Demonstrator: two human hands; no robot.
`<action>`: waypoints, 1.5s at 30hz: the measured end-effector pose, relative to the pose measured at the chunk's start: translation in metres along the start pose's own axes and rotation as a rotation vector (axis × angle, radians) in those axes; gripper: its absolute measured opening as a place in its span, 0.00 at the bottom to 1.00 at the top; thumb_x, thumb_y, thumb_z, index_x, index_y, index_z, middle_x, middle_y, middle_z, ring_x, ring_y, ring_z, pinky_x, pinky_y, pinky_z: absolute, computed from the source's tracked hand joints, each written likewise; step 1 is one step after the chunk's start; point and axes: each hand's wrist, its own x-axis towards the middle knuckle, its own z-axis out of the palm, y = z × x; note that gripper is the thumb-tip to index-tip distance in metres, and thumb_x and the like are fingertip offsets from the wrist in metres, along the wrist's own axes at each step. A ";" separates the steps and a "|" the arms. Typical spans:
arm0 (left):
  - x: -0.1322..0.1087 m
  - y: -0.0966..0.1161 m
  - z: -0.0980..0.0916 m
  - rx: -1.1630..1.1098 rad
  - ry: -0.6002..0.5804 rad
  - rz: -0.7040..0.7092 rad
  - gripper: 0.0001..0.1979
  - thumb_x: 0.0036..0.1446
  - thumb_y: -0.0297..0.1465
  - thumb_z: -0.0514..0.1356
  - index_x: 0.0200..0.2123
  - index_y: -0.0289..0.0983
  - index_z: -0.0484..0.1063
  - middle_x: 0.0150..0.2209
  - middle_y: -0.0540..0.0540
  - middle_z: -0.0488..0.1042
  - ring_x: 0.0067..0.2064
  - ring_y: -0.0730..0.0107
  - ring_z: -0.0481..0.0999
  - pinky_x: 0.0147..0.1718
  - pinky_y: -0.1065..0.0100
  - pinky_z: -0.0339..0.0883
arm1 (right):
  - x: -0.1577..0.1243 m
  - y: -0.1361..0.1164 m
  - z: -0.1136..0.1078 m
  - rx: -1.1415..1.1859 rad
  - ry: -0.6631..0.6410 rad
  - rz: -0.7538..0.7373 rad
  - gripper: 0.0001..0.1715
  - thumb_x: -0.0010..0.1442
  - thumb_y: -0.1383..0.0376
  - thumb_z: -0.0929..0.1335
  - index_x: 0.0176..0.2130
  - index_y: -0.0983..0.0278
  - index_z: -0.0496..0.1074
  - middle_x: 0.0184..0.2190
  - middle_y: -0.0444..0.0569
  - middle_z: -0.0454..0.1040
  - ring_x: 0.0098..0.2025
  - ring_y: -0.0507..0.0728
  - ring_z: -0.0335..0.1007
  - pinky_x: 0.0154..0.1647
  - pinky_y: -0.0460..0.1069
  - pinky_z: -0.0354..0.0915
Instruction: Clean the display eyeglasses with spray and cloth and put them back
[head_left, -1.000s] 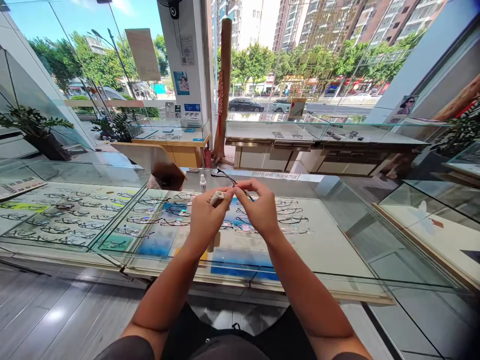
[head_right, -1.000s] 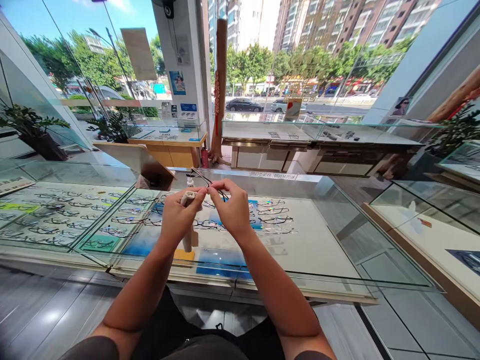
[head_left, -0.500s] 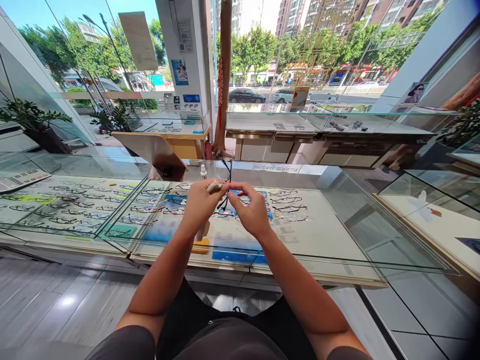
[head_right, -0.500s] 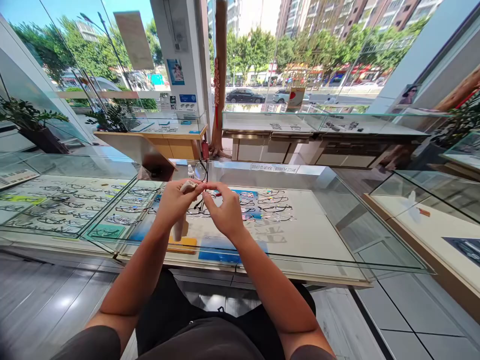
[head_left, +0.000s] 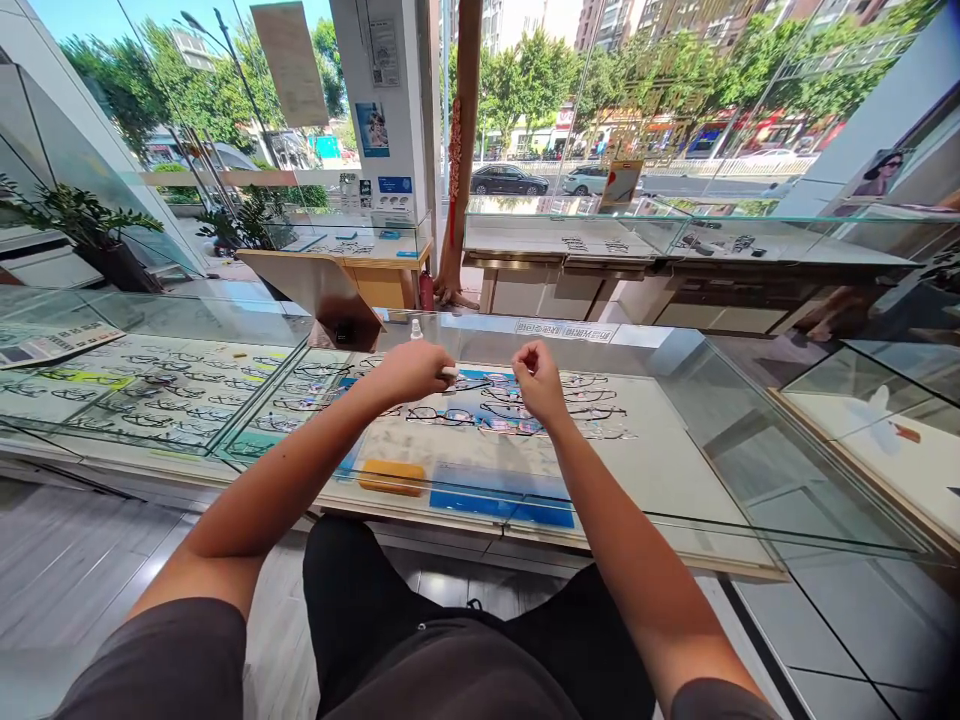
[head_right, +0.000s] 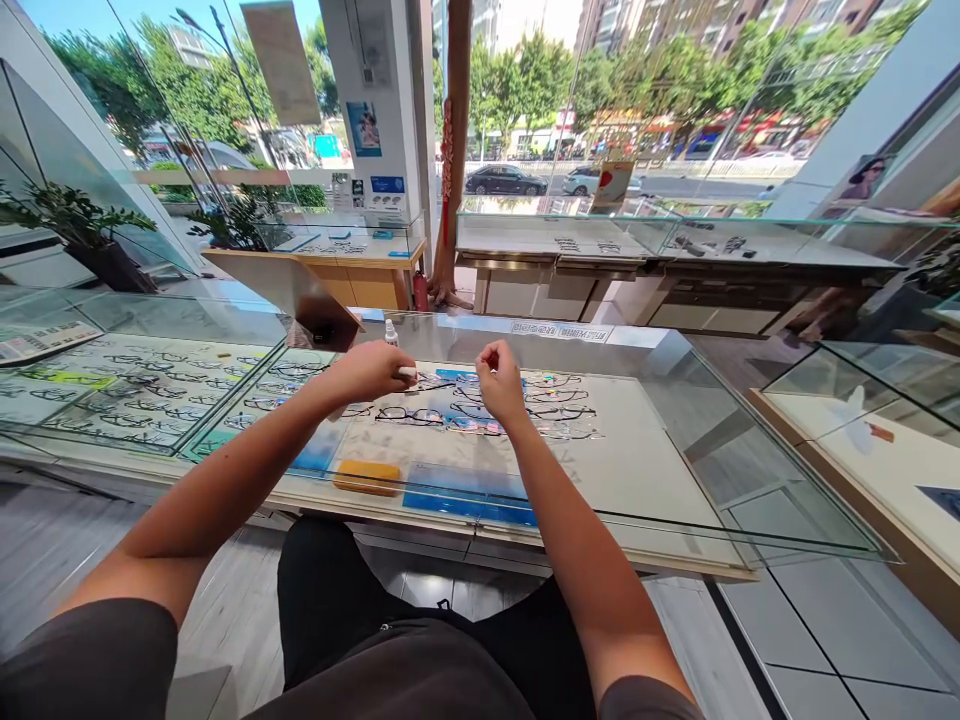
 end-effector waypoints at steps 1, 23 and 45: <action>0.004 -0.002 0.004 0.050 -0.036 0.007 0.07 0.60 0.33 0.64 0.31 0.41 0.83 0.32 0.43 0.82 0.36 0.57 0.78 0.30 0.64 0.52 | 0.002 0.008 -0.001 -0.001 0.017 0.006 0.09 0.65 0.58 0.67 0.38 0.57 0.60 0.34 0.42 0.67 0.33 0.54 0.61 0.36 0.50 0.60; 0.035 -0.038 0.070 0.259 -0.172 0.003 0.10 0.63 0.31 0.62 0.39 0.40 0.86 0.40 0.37 0.87 0.43 0.51 0.85 0.35 0.64 0.61 | -0.013 0.017 -0.010 -0.046 -0.061 0.166 0.43 0.61 0.40 0.72 0.18 0.56 0.43 0.18 0.37 0.39 0.25 0.49 0.34 0.28 0.52 0.38; 0.085 -0.054 0.075 0.198 -0.193 -0.134 0.12 0.56 0.31 0.67 0.43 0.39 0.88 0.42 0.35 0.86 0.47 0.50 0.84 0.44 0.64 0.70 | -0.015 0.009 -0.005 0.011 -0.112 0.181 0.46 0.59 0.30 0.69 0.18 0.56 0.43 0.19 0.38 0.40 0.24 0.49 0.34 0.27 0.52 0.39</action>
